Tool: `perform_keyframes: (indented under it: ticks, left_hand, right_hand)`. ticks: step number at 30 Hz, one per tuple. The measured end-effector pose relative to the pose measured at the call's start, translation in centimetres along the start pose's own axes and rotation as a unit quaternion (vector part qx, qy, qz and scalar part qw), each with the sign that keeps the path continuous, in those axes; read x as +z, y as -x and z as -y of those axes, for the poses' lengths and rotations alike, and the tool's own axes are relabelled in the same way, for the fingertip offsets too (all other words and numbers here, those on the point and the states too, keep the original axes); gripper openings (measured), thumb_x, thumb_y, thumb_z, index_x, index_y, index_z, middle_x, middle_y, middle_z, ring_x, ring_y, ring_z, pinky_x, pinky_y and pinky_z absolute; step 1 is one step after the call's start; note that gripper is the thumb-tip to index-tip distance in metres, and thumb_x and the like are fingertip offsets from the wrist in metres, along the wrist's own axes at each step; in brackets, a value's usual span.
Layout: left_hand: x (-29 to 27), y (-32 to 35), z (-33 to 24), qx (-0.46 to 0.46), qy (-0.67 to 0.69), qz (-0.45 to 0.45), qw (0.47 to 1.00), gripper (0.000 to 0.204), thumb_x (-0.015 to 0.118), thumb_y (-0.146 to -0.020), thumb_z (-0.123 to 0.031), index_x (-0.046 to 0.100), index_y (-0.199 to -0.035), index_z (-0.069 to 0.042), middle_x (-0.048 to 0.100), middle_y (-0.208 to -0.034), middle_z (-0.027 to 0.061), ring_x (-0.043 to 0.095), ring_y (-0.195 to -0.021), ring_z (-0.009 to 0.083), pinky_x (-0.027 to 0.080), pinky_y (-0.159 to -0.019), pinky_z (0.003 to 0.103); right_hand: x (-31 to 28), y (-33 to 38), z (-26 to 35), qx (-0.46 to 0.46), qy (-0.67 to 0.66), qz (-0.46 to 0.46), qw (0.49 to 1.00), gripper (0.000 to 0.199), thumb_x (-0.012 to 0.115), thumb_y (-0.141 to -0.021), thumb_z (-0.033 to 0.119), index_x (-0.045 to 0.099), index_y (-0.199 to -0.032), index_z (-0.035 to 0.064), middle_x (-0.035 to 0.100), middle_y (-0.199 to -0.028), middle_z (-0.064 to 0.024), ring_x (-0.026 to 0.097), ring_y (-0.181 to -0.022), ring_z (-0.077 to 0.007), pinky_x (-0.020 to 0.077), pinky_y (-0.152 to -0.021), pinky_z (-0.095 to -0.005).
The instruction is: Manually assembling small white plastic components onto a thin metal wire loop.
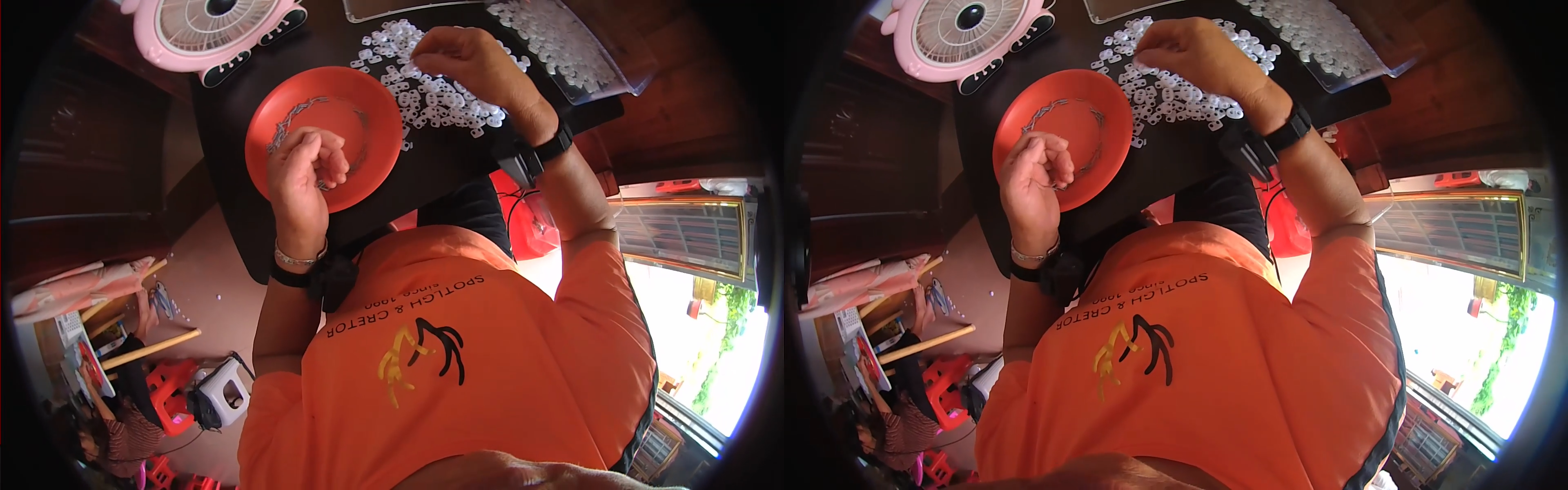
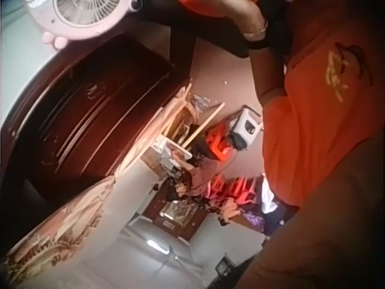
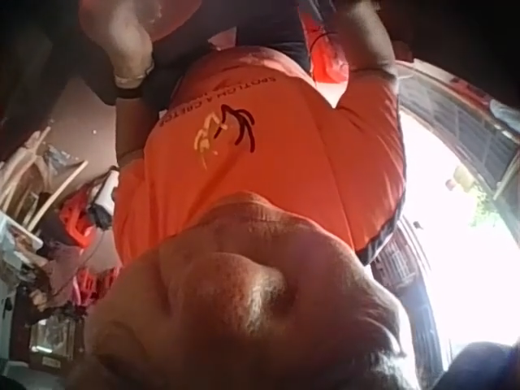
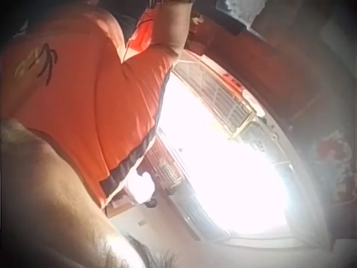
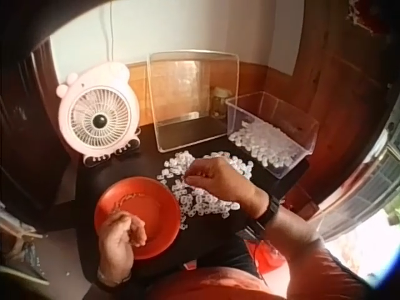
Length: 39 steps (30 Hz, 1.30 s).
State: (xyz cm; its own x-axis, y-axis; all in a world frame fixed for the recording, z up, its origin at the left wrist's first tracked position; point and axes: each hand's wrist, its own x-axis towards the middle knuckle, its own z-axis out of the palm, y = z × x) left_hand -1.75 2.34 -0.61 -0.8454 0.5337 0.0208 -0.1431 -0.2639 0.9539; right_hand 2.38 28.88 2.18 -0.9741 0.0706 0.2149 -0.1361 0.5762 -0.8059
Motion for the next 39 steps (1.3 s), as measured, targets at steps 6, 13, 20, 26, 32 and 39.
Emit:
perform_keyframes:
  ticks: [6, 13, 20, 26, 32, 39]
  left_hand:
    - [0.0, 0.0, 0.3, -0.009, -0.001, 0.035, 0.999, 0.034, 0.04, -0.095, -0.03, 0.058, -0.088, -0.002, 0.058, -0.065, 0.0053, 0.051, -0.055, 0.0102, 0.035, -0.052, 0.022]
    - [-0.6, -0.3, 0.7, -0.009, 0.081, 0.03, 0.996, 0.03, 0.04, -0.095, -0.029, 0.054, -0.086, -0.004, 0.057, -0.065, 0.0071, 0.051, -0.056, 0.0119, 0.035, -0.052, 0.023]
    - [-1.0, -0.4, 0.7, -0.016, 0.088, 0.028, 0.996, 0.021, 0.043, -0.093, -0.021, 0.053, -0.084, -0.005, 0.055, -0.064, 0.0058, 0.051, -0.054, 0.0125, 0.035, -0.051, 0.023]
    - [-1.2, 0.1, 0.2, 0.144, 0.112, -0.114, 0.977, 0.021, 0.044, -0.091, -0.017, 0.052, -0.082, -0.001, 0.053, -0.062, 0.0093, 0.049, -0.053, 0.0147, 0.037, -0.052, 0.025]
    - [-1.2, 0.1, 0.3, 0.129, 0.129, -0.108, 0.977, 0.02, 0.045, -0.09, -0.018, 0.053, -0.081, -0.001, 0.053, -0.062, 0.0089, 0.049, -0.053, 0.0146, 0.036, -0.052, 0.025]
    - [-1.4, -0.1, 0.4, 0.118, 0.126, -0.106, 0.979, 0.02, 0.044, -0.089, -0.017, 0.053, -0.081, -0.002, 0.054, -0.062, 0.0083, 0.049, -0.053, 0.0147, 0.036, -0.052, 0.025]
  right_hand:
    - [6.0, -0.4, 4.3, -0.196, -0.017, 0.039, 0.98, 0.014, 0.067, -0.083, 0.003, 0.065, -0.097, 0.0013, 0.067, -0.083, -0.0055, 0.064, -0.079, -0.0142, 0.051, -0.07, -0.027]
    - [8.3, -0.8, 4.5, -0.313, 0.037, -0.003, 0.949, 0.015, 0.068, -0.079, 0.002, 0.064, -0.093, 0.0033, 0.063, -0.083, -0.0077, 0.065, -0.078, -0.024, 0.0534, -0.066, -0.0309]
    - [8.3, -0.9, 3.9, -0.263, 0.045, 0.005, 0.964, 0.01, 0.068, -0.08, 0.001, 0.064, -0.089, 0.0028, 0.063, -0.083, -0.0073, 0.065, -0.076, -0.0224, 0.0529, -0.067, -0.0306]
    - [7.1, -1.1, 4.6, -0.165, 0.086, -0.004, 0.982, 0.01, 0.065, -0.08, 0.012, 0.067, -0.088, 0.0068, 0.065, -0.082, -0.0075, 0.064, -0.073, -0.0277, 0.0515, -0.065, -0.0347]
    - [8.8, -3.2, 3.7, -0.174, 0.211, 0.119, 0.954, 0.019, 0.063, -0.082, 0.015, 0.066, -0.097, 0.0049, 0.063, -0.087, -0.0118, 0.063, -0.08, -0.0299, 0.0499, -0.07, -0.037]
    - [11.3, -4.5, 2.2, -0.183, 0.264, 0.13, 0.938, 0.015, 0.062, -0.078, 0.014, 0.064, -0.09, 0.0044, 0.062, -0.085, -0.0125, 0.062, -0.082, -0.0311, 0.0488, -0.072, -0.039]
